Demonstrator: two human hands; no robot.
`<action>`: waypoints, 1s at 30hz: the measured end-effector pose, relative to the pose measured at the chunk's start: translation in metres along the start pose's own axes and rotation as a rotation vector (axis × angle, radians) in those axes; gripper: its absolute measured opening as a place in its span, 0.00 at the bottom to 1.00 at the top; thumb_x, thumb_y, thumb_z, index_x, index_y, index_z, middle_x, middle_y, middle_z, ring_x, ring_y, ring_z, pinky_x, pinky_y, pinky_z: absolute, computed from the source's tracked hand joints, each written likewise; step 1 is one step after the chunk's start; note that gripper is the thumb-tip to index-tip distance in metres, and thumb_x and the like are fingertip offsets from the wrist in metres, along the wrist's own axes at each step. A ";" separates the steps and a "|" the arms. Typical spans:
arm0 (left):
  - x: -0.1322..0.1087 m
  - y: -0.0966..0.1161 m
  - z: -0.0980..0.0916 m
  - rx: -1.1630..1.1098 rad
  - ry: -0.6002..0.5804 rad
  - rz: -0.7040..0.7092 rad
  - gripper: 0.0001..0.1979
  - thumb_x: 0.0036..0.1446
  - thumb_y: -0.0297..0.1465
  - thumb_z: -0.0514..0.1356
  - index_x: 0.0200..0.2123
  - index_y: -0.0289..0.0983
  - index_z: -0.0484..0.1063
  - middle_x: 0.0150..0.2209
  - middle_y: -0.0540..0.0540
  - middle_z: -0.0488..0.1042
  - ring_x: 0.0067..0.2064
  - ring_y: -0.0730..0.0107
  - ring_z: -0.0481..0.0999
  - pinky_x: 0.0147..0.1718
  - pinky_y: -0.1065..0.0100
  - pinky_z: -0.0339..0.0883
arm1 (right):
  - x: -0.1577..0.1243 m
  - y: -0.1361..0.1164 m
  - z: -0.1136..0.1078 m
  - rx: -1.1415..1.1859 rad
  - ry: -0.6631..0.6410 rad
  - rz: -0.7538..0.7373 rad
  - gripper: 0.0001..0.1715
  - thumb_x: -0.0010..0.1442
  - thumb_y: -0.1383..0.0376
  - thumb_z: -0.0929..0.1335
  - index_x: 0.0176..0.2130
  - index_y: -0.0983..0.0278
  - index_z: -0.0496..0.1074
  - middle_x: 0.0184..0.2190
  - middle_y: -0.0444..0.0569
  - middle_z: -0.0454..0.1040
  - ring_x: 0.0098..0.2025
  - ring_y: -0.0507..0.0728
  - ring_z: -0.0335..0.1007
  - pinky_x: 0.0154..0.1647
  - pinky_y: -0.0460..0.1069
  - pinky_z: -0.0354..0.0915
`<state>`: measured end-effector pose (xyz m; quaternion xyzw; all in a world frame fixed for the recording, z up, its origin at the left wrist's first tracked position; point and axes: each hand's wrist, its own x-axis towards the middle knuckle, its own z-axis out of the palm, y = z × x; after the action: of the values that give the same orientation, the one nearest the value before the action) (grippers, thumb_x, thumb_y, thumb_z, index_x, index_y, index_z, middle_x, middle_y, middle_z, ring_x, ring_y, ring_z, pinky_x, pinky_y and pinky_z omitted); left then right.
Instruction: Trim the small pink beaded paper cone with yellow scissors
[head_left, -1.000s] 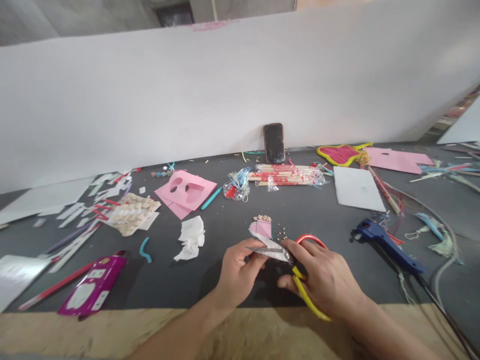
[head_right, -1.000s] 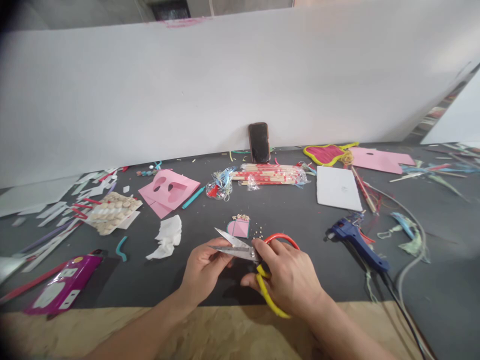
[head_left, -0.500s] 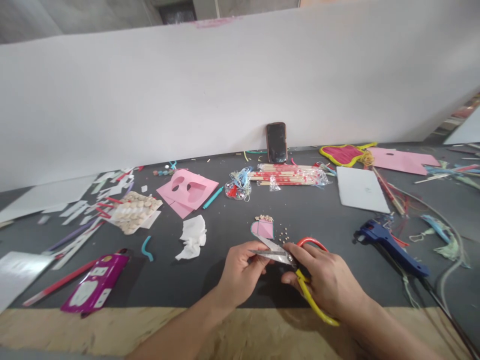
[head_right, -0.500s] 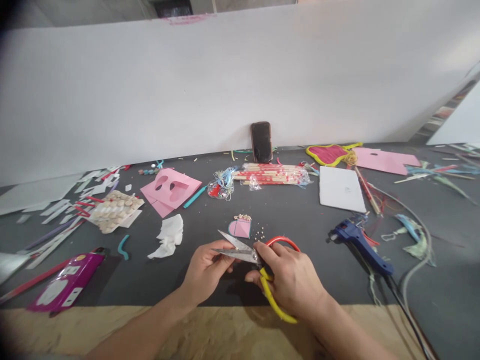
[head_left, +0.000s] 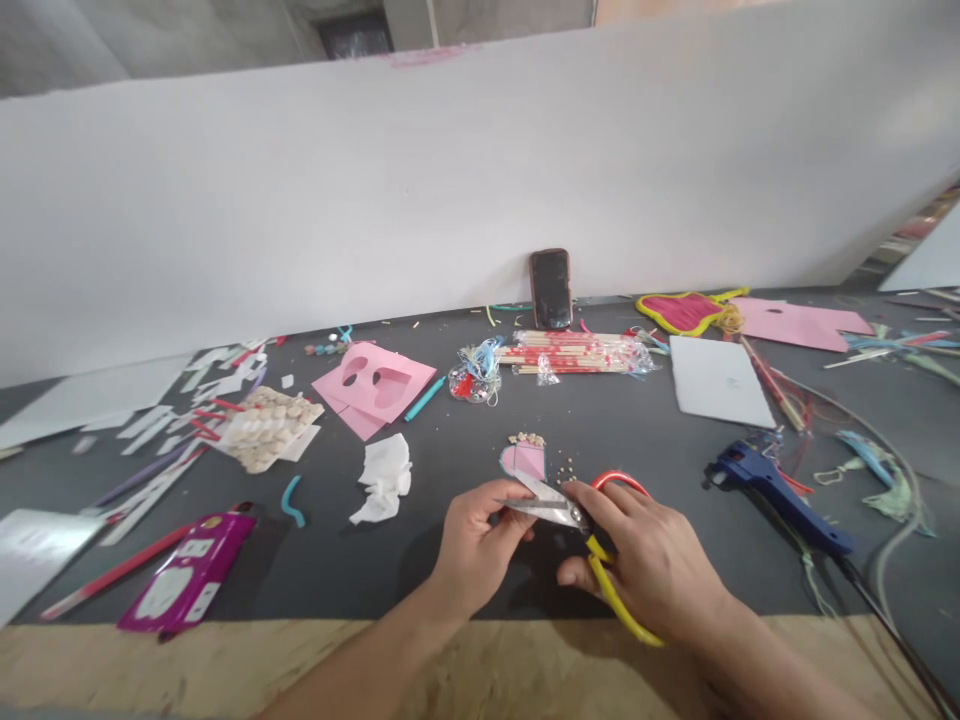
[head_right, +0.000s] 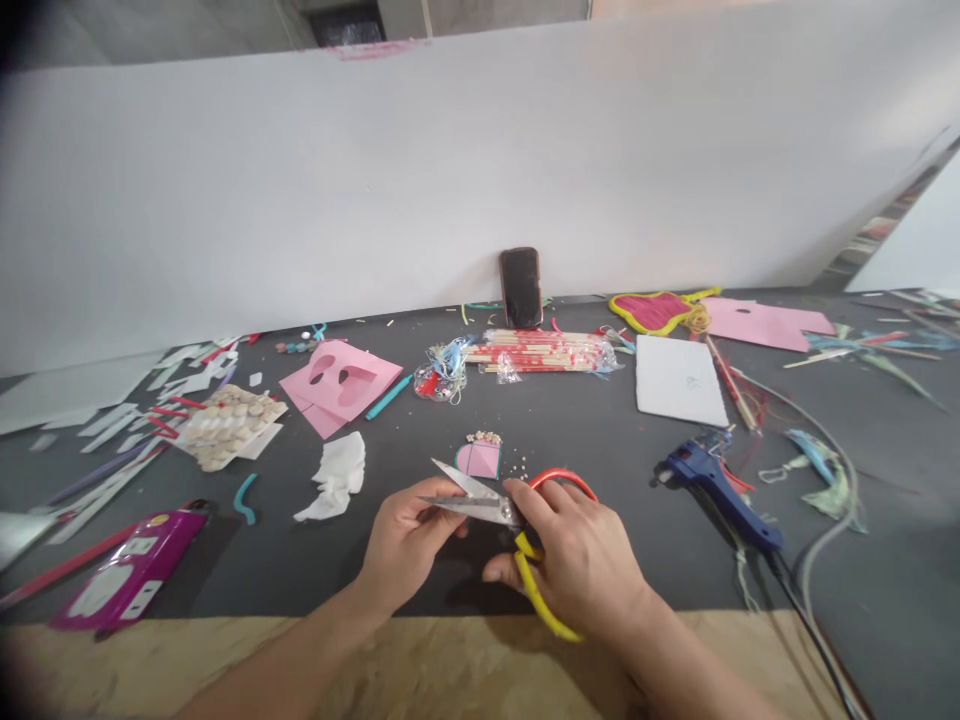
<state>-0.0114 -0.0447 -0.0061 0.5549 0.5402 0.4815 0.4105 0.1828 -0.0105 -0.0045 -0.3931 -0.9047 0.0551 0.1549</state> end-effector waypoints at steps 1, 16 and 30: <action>0.000 0.000 0.000 0.008 0.000 0.008 0.10 0.56 0.33 0.58 0.25 0.35 0.73 0.19 0.51 0.70 0.23 0.74 0.70 0.25 0.75 0.64 | 0.000 -0.001 -0.001 -0.004 0.003 -0.004 0.38 0.54 0.40 0.63 0.52 0.63 0.65 0.37 0.54 0.74 0.36 0.61 0.71 0.32 0.51 0.64; 0.002 0.003 -0.002 -0.077 -0.110 -0.048 0.12 0.57 0.34 0.57 0.27 0.33 0.75 0.21 0.49 0.72 0.22 0.75 0.69 0.23 0.75 0.63 | -0.002 0.000 0.004 -0.035 -0.071 -0.012 0.27 0.63 0.47 0.56 0.50 0.62 0.65 0.31 0.50 0.74 0.28 0.57 0.71 0.26 0.49 0.63; 0.001 -0.004 0.003 -0.115 -0.047 -0.052 0.10 0.56 0.36 0.59 0.30 0.34 0.74 0.23 0.50 0.70 0.24 0.75 0.70 0.25 0.75 0.65 | -0.002 0.002 0.004 -0.001 -0.001 0.005 0.27 0.62 0.47 0.58 0.49 0.63 0.66 0.33 0.51 0.76 0.29 0.56 0.72 0.26 0.48 0.61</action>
<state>-0.0092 -0.0433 -0.0109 0.5273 0.5161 0.4879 0.4664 0.1840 -0.0102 -0.0094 -0.3954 -0.9038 0.0555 0.1539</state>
